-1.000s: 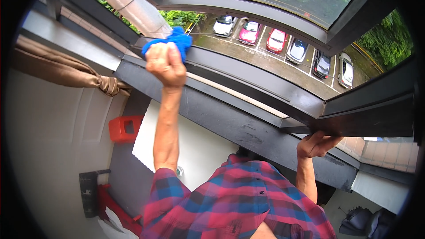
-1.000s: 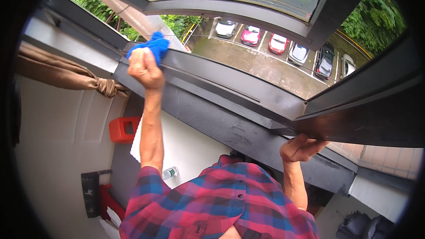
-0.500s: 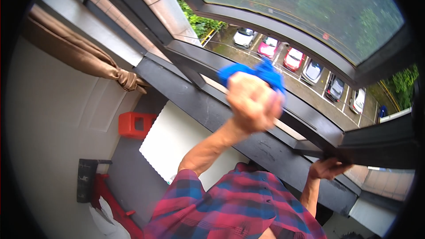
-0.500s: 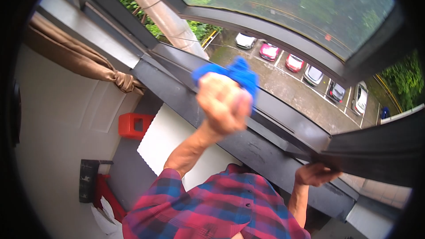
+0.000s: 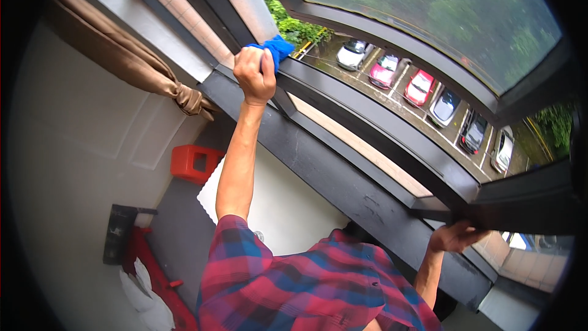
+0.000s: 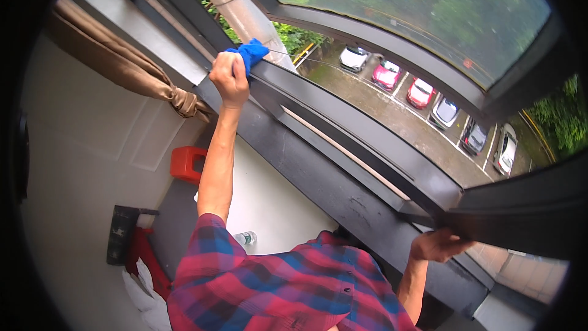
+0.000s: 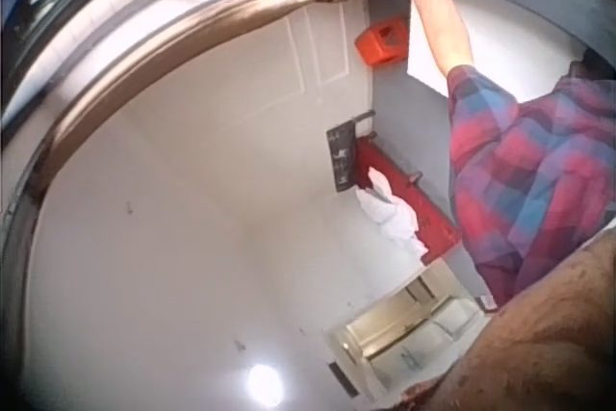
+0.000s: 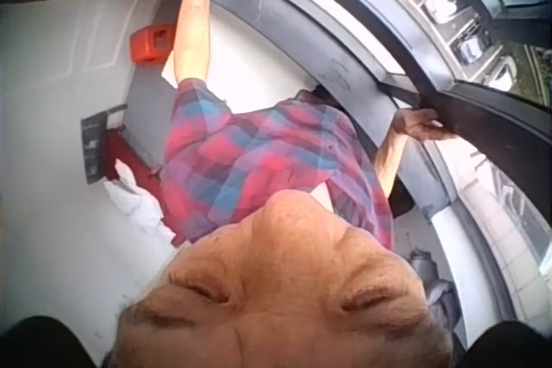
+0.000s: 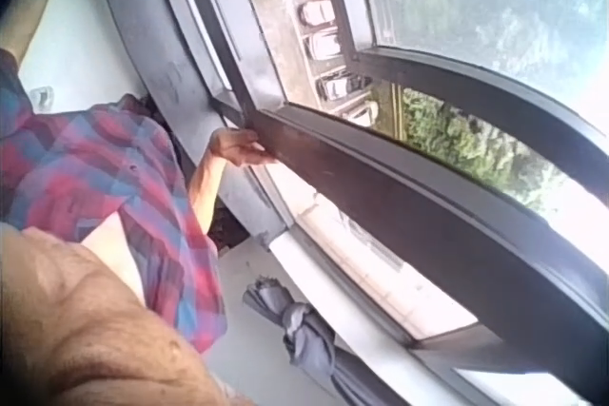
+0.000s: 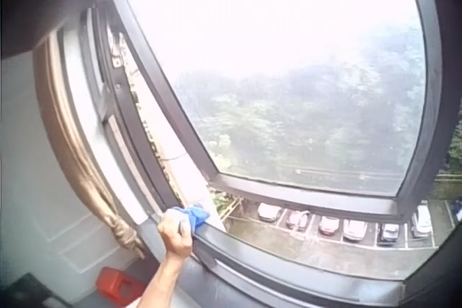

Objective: Cleaning a window frame and glass with a blue cloth.

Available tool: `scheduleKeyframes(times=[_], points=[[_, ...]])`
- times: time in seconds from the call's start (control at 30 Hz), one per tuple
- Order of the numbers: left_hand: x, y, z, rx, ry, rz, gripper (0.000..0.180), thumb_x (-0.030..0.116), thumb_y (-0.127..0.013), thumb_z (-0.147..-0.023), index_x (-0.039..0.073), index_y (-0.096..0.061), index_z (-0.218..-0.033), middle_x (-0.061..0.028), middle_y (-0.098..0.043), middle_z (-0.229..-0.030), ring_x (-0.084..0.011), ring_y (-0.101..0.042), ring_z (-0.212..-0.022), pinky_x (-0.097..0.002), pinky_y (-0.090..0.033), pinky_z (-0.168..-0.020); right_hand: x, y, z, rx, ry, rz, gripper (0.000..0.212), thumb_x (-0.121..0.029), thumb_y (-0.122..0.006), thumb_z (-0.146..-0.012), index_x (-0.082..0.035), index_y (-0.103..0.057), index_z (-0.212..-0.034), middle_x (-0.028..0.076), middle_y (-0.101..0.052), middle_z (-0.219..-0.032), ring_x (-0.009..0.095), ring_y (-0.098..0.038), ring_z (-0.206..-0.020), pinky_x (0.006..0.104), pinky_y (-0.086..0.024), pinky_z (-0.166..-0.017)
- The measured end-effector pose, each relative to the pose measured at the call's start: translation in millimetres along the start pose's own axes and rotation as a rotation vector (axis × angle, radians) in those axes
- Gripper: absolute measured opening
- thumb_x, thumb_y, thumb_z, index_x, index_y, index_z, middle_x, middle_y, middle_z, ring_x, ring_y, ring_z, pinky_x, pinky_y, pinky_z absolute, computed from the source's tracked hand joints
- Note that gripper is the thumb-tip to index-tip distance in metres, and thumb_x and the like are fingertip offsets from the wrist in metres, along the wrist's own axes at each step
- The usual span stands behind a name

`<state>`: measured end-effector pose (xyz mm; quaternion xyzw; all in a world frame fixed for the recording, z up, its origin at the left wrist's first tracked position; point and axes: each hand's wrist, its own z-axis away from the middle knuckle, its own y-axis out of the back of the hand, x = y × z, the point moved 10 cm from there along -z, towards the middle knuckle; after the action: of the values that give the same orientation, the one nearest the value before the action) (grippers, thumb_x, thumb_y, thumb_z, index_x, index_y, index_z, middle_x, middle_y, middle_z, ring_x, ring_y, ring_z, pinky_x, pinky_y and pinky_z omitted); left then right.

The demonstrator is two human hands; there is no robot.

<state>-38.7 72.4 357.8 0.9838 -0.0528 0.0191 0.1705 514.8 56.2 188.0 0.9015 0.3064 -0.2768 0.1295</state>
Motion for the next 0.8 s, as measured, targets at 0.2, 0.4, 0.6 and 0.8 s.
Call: scheduleKeyframes(times=[0.2,0.4,0.6,0.8], points=[[106.3,-6.4,0.5,0.018,0.031,0.046,0.027,0.008,-0.054,-0.091,0.000,-0.049,-0.065,-0.0167,-0.047,-0.065,-0.0365,-0.048,-0.062,-0.0446,-0.036,-0.061,-27.7,-22.1,-7.9,-0.094,0.099,-0.230,0.057,0.000,-0.046,-0.098,0.009,-0.027,-0.151,0.024,-0.040,-0.149,0.032,-0.042,-0.134,0.0429,-0.030,-0.113],[286.3,-18.5,6.3,-0.037,-0.048,0.370,0.031,0.024,-0.071,-0.081,0.009,-0.052,-0.061,-0.0063,-0.052,-0.068,-0.0274,-0.054,-0.065,-0.0412,-0.042,-0.070,-50.2,-9.1,-25.7,-0.087,0.069,-0.167,0.054,-0.009,-0.050,-0.096,0.008,-0.033,-0.145,0.021,-0.046,-0.137,0.033,-0.046,-0.123,0.0448,-0.039,-0.102],[203.2,30.6,2.6,0.296,0.118,0.446,0.018,0.013,-0.063,-0.093,0.002,-0.060,-0.078,-0.0103,-0.062,-0.077,-0.0277,-0.058,-0.064,-0.0371,-0.045,-0.056,-220.7,8.5,-64.7,-0.399,0.594,-0.419,0.034,0.009,-0.058,-0.083,-0.002,-0.054,-0.115,0.009,-0.061,-0.095,0.028,-0.062,-0.089,0.0493,-0.056,-0.079],[97.4,63.9,42.8,0.567,0.787,0.742,0.051,0.031,-0.044,-0.109,-0.002,-0.064,-0.076,-0.0025,-0.063,-0.066,-0.0069,-0.052,-0.052,-0.0209,-0.040,-0.048,-230.6,-139.5,-81.0,-0.820,0.417,-0.084,0.017,-0.004,-0.068,-0.083,-0.002,-0.069,-0.099,0.011,-0.065,-0.092,0.031,-0.062,-0.088,0.0423,-0.050,-0.079]])
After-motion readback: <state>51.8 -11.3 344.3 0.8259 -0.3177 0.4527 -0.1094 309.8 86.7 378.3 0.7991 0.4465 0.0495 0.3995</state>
